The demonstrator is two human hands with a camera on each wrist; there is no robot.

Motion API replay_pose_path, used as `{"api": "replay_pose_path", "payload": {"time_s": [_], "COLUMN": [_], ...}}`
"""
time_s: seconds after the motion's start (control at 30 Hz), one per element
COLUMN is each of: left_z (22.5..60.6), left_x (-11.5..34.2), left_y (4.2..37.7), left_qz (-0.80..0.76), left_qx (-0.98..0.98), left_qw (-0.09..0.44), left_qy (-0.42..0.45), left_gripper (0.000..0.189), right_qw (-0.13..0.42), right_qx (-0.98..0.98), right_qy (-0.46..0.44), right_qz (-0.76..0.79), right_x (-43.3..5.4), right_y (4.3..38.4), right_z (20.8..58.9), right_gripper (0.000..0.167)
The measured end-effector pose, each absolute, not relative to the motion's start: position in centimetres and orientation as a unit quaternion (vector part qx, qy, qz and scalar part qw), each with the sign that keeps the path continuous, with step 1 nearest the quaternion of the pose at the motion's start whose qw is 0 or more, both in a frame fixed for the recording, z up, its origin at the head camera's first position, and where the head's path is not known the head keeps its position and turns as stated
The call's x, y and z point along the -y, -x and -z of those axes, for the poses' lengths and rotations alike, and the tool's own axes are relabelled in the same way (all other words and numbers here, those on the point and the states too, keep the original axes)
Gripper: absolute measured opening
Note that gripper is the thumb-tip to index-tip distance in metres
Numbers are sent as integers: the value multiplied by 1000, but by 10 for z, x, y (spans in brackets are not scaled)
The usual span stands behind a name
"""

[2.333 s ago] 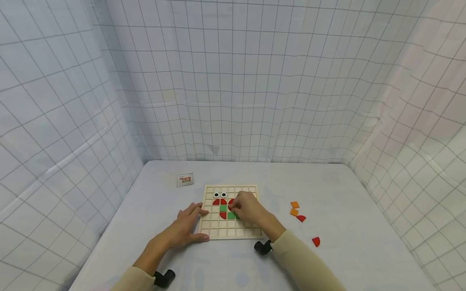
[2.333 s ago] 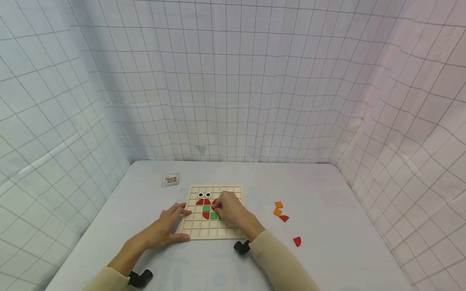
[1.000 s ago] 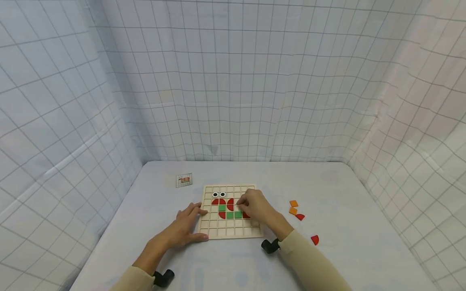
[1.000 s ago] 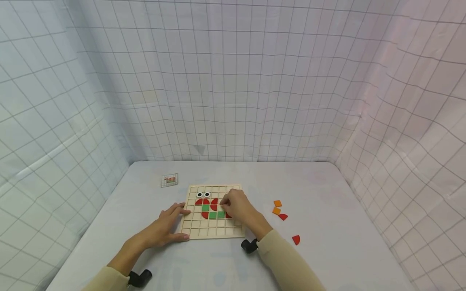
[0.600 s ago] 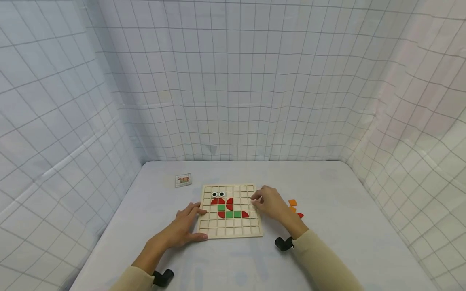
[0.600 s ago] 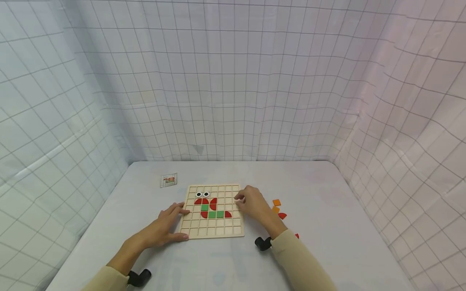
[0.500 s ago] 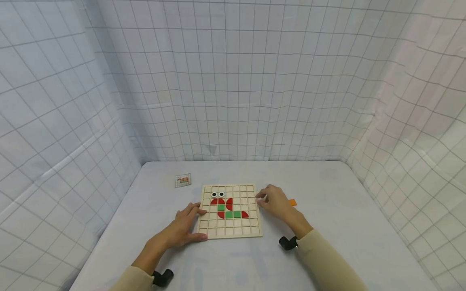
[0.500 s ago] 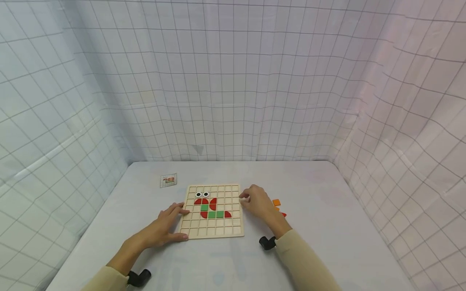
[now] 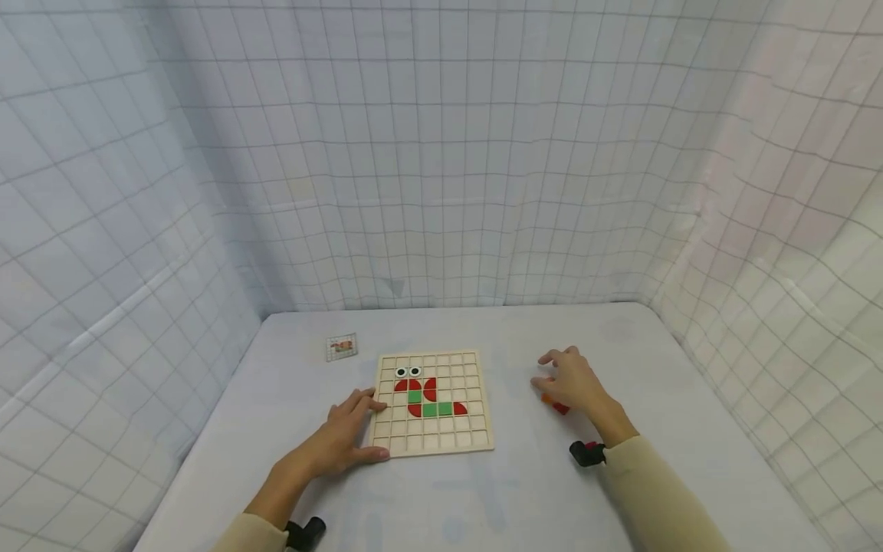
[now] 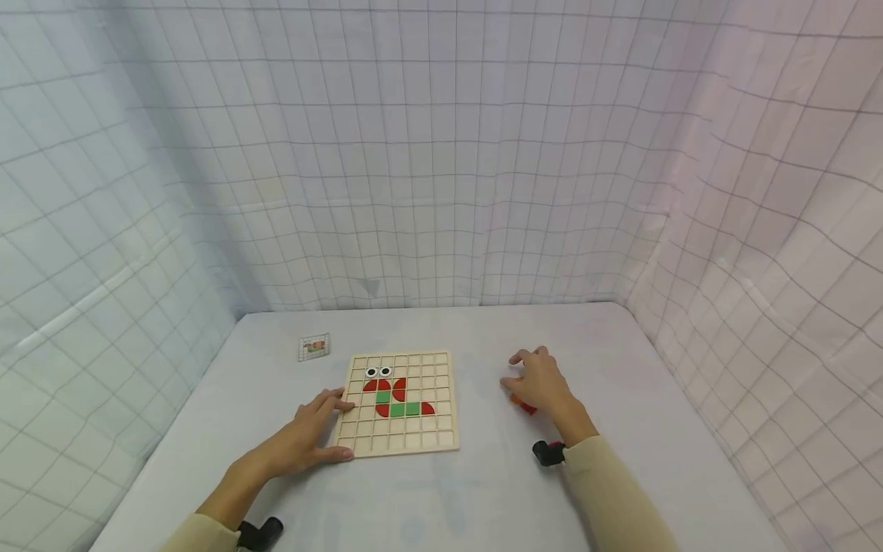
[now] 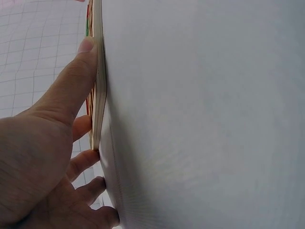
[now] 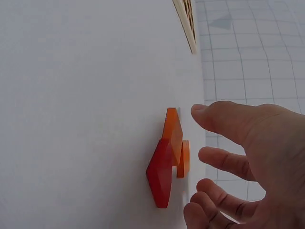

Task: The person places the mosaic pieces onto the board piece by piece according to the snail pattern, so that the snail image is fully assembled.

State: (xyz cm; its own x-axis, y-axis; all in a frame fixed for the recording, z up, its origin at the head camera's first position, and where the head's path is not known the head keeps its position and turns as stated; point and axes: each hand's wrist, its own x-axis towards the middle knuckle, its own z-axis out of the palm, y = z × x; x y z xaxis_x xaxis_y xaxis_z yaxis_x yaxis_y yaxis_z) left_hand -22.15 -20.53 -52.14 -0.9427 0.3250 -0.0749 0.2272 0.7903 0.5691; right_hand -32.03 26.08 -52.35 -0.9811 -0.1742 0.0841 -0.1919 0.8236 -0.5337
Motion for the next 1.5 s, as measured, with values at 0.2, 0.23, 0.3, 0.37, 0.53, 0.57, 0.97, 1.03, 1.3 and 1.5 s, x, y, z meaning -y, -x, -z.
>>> {"api": "replay_pose_path", "payload": {"time_s": [0.2, 0.23, 0.3, 0.37, 0.53, 0.57, 0.97, 1.03, 1.3, 1.5], "left_z": [523, 523, 524, 525, 527, 527, 523, 523, 523, 522], "left_x": [208, 208, 208, 209, 209, 208, 207, 206, 206, 206], "left_y": [223, 224, 224, 225, 225, 224, 221, 222, 222, 222], "left_qz": [-287, -287, -289, -289, -290, -290, -294, -294, -294, -294], "left_qx": [-942, -942, -941, -941, -940, -940, -940, -940, -940, -940], "left_qw": [89, 90, 89, 87, 86, 86, 84, 83, 82, 83], "left_qy": [-147, -148, -150, -152, -155, -155, -149, -149, -149, -152], "left_gripper": [81, 81, 81, 81, 80, 80, 80, 80, 80, 80], "right_qw": [-12, -11, -8, -6, -9, -10, -1, 7, 25, 26], "right_qx": [954, 954, 952, 949, 947, 947, 948, 947, 934, 927], "right_qy": [-75, -74, -78, -87, -105, -107, -146, -146, -159, -185], "right_qz": [-290, -291, -297, -302, -304, -303, -282, -286, -319, -325], "right_x": [-270, -269, -268, -265, -259, -259, -253, -249, -223, -203], "right_y": [323, 323, 325, 326, 327, 326, 324, 325, 324, 323], "right_z": [523, 523, 524, 524, 522, 522, 522, 521, 520, 520], "right_gripper": [35, 32, 27, 23, 25, 26, 19, 19, 18, 18]}}
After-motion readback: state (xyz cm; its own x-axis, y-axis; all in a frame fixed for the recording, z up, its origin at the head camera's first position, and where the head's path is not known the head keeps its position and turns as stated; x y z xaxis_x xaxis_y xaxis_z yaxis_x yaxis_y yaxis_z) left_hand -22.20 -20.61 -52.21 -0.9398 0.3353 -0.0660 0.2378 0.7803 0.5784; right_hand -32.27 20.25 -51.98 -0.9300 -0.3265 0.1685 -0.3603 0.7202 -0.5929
